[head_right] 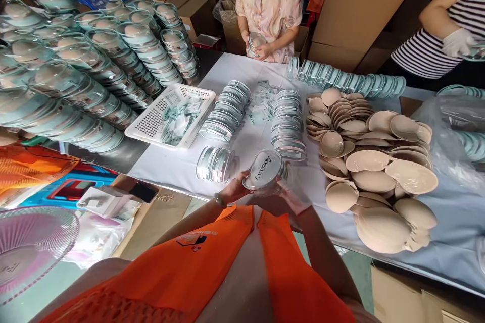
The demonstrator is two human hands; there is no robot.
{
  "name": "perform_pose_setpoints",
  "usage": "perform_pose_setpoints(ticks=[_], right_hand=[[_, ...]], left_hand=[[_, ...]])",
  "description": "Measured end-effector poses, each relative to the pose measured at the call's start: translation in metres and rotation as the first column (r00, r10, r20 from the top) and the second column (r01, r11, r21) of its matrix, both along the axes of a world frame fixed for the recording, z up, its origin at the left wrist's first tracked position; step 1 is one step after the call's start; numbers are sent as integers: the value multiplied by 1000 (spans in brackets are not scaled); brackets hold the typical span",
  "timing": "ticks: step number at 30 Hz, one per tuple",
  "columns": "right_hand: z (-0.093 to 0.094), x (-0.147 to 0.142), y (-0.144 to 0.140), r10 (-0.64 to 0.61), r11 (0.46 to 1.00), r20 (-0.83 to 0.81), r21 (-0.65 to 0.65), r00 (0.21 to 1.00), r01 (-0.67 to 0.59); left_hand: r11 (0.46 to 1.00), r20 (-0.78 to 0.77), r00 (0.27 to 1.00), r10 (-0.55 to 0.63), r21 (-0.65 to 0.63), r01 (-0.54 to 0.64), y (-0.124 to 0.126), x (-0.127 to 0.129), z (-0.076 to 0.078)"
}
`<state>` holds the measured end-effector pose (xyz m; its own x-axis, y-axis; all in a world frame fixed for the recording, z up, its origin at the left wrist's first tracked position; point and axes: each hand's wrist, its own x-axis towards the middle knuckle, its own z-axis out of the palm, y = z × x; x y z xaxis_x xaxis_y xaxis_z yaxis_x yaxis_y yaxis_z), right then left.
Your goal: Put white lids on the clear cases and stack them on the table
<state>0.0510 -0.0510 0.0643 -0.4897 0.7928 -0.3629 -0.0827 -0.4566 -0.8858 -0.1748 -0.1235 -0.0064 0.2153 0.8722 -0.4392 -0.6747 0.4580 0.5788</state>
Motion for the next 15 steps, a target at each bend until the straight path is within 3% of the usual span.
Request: perform_pose_setpoints(ticks=[2, 4, 5, 7, 10, 13, 15], right_hand=[[-12, 3, -12, 13, 999, 73, 47, 997, -16], [-22, 12, -15, 7, 963, 224, 260, 975, -66], [-26, 20, -14, -24, 910, 337, 396, 941, -119], [-36, 36, -8, -152, 747, 520, 618, 841, -246], [-50, 55, 10, -261, 546, 627, 723, 734, -424], [-62, 62, 43, -311, 464, 703, 700, 640, -543], [-70, 61, 73, -344, 474, 754, 654, 560, -590]], left_hand=[[996, 38, 997, -73, -58, 75, 2, 1, -6], [979, 76, 984, -161, -118, 169, 7, -2, -10], [966, 90, 975, -203, -141, 215, 12, -4, -11], [935, 102, 957, -270, -211, 286, 23, -4, -15], [881, 71, 950, -303, -358, 308, 38, 8, -18], [911, -63, 982, -177, -389, 139, 43, 25, -19], [946, -229, 973, -4, -316, -71, 38, 22, -18]])
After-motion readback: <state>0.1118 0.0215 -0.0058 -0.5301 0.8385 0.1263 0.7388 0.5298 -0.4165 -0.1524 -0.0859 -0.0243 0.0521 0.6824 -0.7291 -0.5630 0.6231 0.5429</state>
